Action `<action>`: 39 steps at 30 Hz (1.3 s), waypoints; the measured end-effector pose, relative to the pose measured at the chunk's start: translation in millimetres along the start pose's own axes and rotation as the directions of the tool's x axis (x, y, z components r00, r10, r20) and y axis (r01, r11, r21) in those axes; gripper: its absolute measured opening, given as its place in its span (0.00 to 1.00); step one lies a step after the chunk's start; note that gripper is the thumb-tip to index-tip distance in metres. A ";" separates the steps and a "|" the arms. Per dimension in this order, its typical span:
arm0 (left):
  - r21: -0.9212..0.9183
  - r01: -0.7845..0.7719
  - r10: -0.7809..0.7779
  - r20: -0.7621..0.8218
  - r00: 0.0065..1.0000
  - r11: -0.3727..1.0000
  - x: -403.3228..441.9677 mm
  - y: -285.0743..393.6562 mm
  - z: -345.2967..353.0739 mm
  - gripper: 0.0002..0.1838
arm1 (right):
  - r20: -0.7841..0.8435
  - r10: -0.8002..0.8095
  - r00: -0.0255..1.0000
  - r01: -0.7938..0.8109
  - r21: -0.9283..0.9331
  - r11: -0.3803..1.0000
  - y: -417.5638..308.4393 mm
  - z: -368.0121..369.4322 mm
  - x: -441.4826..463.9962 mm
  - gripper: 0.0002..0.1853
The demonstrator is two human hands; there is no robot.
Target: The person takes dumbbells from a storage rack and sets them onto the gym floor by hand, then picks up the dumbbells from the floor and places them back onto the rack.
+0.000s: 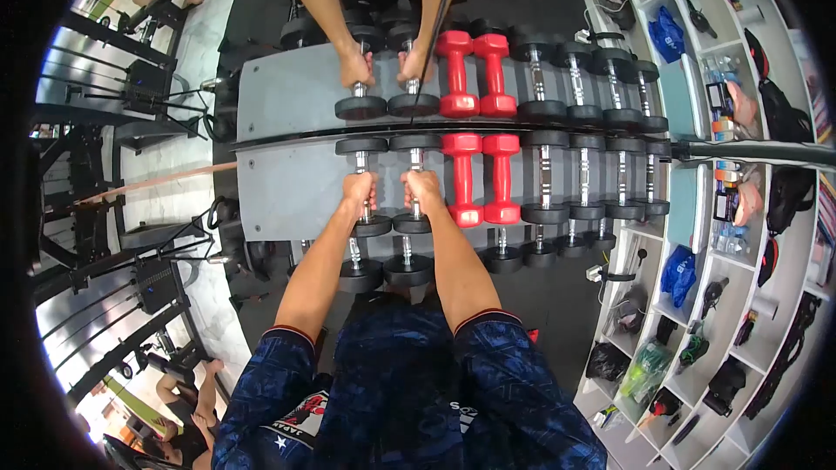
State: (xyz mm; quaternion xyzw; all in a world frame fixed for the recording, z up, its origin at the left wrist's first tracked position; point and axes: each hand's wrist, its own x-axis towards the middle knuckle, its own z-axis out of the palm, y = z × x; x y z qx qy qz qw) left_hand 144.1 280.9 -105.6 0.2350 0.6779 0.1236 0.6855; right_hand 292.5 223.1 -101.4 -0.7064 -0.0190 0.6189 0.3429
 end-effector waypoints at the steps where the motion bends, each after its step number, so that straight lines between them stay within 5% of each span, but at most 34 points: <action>1: -0.009 0.000 0.000 0.013 1.000 1.000 0.6 -0.9 -0.8 0.12 | 0.001 0.000 1.000 0.000 -0.036 0.999 -0.1 -1.1 -4.5 0.10; 3: 0.009 -0.017 0.017 0.016 1.000 1.000 1.5 -0.9 -3.7 0.13 | 0.059 -0.092 0.994 0.104 -0.236 0.966 9.3 -16.0 9.2 0.20; 6: 0.144 -0.094 0.096 -0.007 0.995 0.985 8.8 -10.4 -5.6 0.17 | -0.152 -0.602 0.784 0.563 -0.235 0.792 2.2 -36.4 -64.6 0.27; 8: 0.319 -0.168 0.193 -0.049 0.980 0.933 22.0 -17.0 -9.6 0.22 | -0.136 -0.639 0.757 0.646 0.010 0.764 14.3 -75.4 -87.6 0.25; 10: 0.444 -0.172 0.196 -0.008 0.981 0.879 2.3 -6.7 -9.8 0.33 | -0.171 -0.560 0.810 0.585 0.205 0.784 22.9 -110.3 -141.2 0.20; 13: 0.412 -0.187 0.177 0.063 0.982 0.892 -3.4 -5.5 -15.5 0.40 | -0.312 -0.493 0.812 0.555 0.153 0.818 76.6 -171.2 -170.6 0.17; 16: 0.568 -0.305 0.343 0.043 0.938 0.764 -9.6 -13.6 -22.2 0.39 | -0.437 -0.317 0.842 0.424 0.172 0.889 140.2 -231.4 -179.4 0.15; 19: 0.605 -0.274 0.304 0.054 0.951 0.747 -26.2 -15.8 -29.6 0.37 | -0.407 -0.159 0.899 0.291 0.286 0.913 175.5 -274.9 -184.6 0.14; 21: 0.677 -0.271 0.426 -0.070 0.902 0.684 -60.4 -21.1 -28.4 0.35 | -0.419 -0.195 0.887 0.331 0.280 0.901 190.8 -294.3 -179.5 0.13; 24: 0.713 -0.325 0.652 -0.241 0.718 0.621 -100.6 -45.4 -22.2 0.29 | -0.412 -0.250 0.876 0.360 0.215 0.908 197.8 -313.9 -160.4 0.12; 27: 0.761 -0.448 0.871 -0.316 0.376 0.469 -128.1 -88.8 -20.7 0.20 | -0.330 -0.294 0.897 0.358 0.153 0.921 194.8 -327.9 -141.4 0.11; 30: 0.796 -0.454 0.915 -0.321 0.246 0.401 -157.1 -144.4 -18.4 0.17 | -0.211 -0.326 0.921 0.347 0.066 0.936 188.4 -335.1 -127.5 0.11; 39: 0.697 -0.289 0.741 -0.525 0.418 0.657 -233.2 -367.1 -28.3 0.14 | 0.173 -0.211 0.962 0.249 -0.241 0.938 205.6 -320.3 -93.2 0.10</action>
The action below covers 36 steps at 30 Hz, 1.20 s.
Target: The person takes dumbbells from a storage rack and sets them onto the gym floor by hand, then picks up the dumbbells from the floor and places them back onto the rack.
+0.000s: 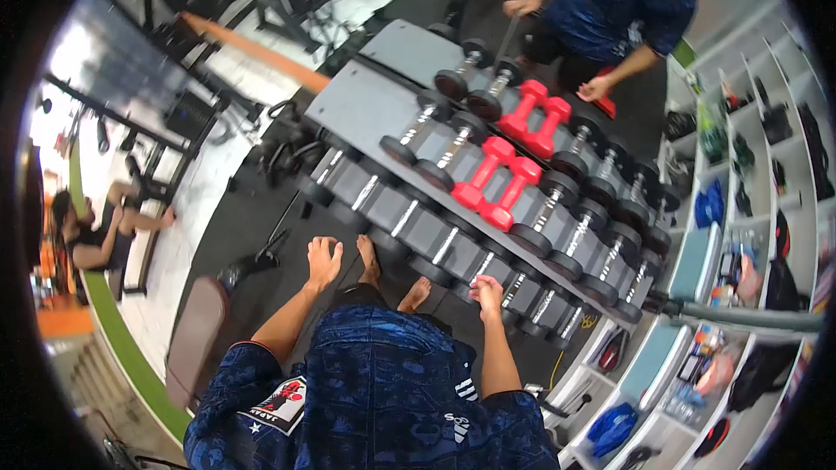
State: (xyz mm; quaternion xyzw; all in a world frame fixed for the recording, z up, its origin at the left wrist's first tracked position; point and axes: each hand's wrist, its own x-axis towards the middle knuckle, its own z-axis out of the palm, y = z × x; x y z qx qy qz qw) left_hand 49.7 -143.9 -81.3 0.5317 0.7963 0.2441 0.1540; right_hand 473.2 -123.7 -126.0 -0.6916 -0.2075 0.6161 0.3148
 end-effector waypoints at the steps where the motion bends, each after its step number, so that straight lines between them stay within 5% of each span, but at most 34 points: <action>1: 0.007 0.093 -0.094 0.030 0.995 0.996 -22.4 -14.1 -6.0 0.15 | 0.032 0.016 0.999 -0.015 -0.041 0.999 0.8 6.4 -0.9 0.10; 4: 0.055 0.387 -0.390 0.052 0.920 0.920 -86.0 -59.0 -10.4 0.23 | 0.144 0.038 0.989 -0.013 -0.171 0.985 -0.3 32.2 2.6 0.10; 5: -0.075 0.542 -0.536 0.085 0.840 0.837 -106.8 -77.1 -7.2 0.24 | 0.175 0.048 0.983 -0.011 -0.210 0.978 0.0 41.2 4.2 0.10; 8: -0.448 0.800 -0.821 0.213 0.530 0.400 -171.1 -110.4 -11.8 0.30 | 0.266 0.088 0.960 0.001 -0.317 0.948 1.1 73.2 4.0 0.10; 19: -0.686 0.727 -0.969 0.157 0.190 0.032 -417.1 -179.4 -33.5 0.27 | 0.366 0.232 0.901 0.211 -0.839 0.502 62.7 199.3 -14.5 0.04; 26: -0.721 0.649 -0.963 0.259 -0.075 -0.244 -550.2 -202.2 -16.9 0.25 | 0.599 0.258 0.758 0.508 -0.791 0.343 120.6 307.3 -103.1 0.07; 31: -0.785 0.524 -0.943 0.300 -0.147 -0.331 -608.0 -219.4 -8.5 0.21 | 0.698 0.388 0.602 0.722 -0.683 0.109 179.7 379.0 -170.0 0.08; 36: -0.862 0.353 -0.930 0.317 -0.187 -0.364 -621.3 -210.6 -34.4 0.15 | 0.677 0.550 0.489 0.719 -0.670 0.185 223.5 443.3 -238.9 0.10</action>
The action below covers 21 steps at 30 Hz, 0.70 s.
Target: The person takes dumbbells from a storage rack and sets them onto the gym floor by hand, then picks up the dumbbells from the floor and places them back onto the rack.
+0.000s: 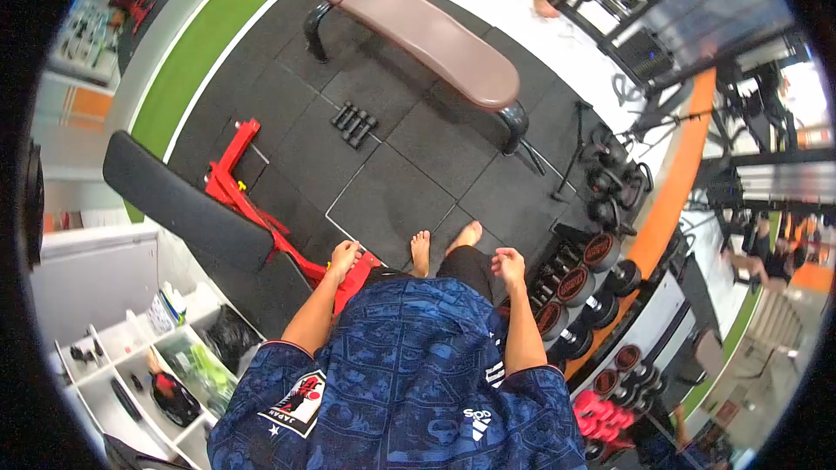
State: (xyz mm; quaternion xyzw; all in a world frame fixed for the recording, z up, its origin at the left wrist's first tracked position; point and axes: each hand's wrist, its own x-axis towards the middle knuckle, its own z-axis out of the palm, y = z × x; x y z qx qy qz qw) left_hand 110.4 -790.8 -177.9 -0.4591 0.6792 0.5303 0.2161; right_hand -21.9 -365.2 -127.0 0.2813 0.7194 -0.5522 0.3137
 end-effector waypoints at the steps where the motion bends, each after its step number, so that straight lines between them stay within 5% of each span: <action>1: -0.042 0.001 -0.002 -0.011 1.000 0.999 -1.4 4.5 -2.2 0.15 | 0.027 -0.005 1.000 0.005 -0.025 1.000 -15.8 10.6 10.3 0.10; 6: -0.018 -0.119 0.118 -0.085 0.989 0.993 -6.6 35.6 -11.3 0.15 | 0.158 -0.002 0.987 0.024 -0.136 0.990 -67.0 54.8 62.5 0.09; 16: -0.228 -0.039 0.000 -0.167 0.986 0.973 47.3 104.8 -43.5 0.14 | 0.216 -0.012 0.976 0.091 -0.361 0.928 -175.2 124.5 170.2 0.08; 21: -0.186 -0.121 0.085 -0.188 0.979 0.975 64.8 152.2 -63.1 0.10 | 0.256 -0.041 0.966 0.141 -0.384 0.912 -218.8 160.3 208.3 0.08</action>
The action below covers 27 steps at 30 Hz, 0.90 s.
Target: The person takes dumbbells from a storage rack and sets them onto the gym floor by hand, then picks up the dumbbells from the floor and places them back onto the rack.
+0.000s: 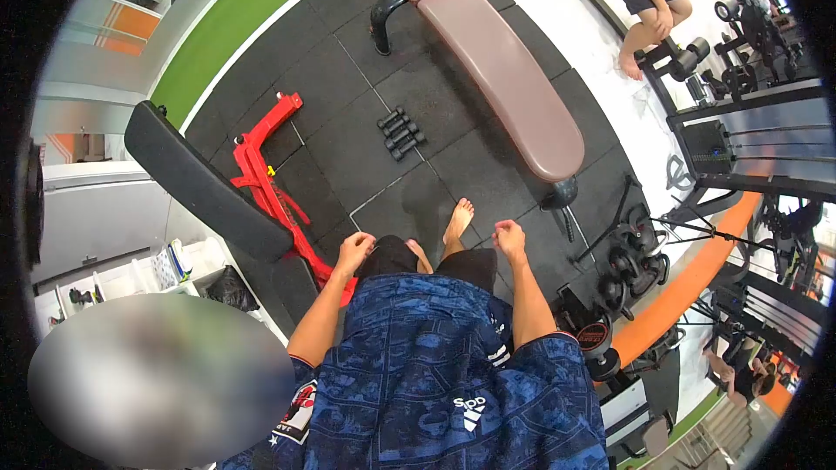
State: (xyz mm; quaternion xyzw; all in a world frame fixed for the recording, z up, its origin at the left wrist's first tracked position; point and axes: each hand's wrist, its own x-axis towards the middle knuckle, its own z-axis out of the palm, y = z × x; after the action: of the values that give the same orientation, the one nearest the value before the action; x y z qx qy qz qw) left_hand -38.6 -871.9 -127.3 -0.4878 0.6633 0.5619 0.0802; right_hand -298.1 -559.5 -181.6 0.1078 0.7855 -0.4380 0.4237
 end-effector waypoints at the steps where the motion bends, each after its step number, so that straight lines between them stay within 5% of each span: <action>1: 0.014 -0.018 0.018 0.008 1.000 1.000 6.8 5.1 -1.4 0.10 | -0.007 -0.009 1.000 0.009 0.000 1.000 -10.0 4.8 8.0 0.08; 6: 0.119 -0.131 0.130 0.018 0.991 0.984 34.9 27.5 -16.8 0.10 | 0.035 0.007 0.999 -0.004 -0.075 0.997 -52.5 39.2 29.4 0.09; 10: 0.258 -0.057 0.064 -0.018 0.998 0.965 61.2 28.3 -47.3 0.14 | 0.048 0.017 0.999 -0.009 -0.176 0.984 -79.3 78.1 44.4 0.09; 14: 0.253 0.048 -0.050 0.000 0.999 0.966 94.0 25.3 -91.1 0.13 | -0.014 0.032 0.999 -0.034 -0.193 0.981 -104.4 122.8 41.8 0.08; 23: -0.002 0.045 -0.045 0.031 0.999 0.999 179.8 24.9 -169.1 0.08 | 0.051 0.110 0.993 -0.105 -0.093 0.990 -152.0 230.1 34.8 0.09; 27: 0.054 -0.040 0.041 -0.003 0.999 0.998 218.7 13.5 -160.8 0.08 | 0.064 0.111 0.992 -0.110 -0.029 0.994 -162.3 267.2 61.7 0.08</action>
State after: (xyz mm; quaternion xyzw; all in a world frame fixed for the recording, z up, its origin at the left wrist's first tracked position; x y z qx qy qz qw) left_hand -89.3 -1127.6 -204.3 -0.4729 0.6882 0.5443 0.0808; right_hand -271.3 -876.5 -200.4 0.1314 0.7693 -0.4073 0.4743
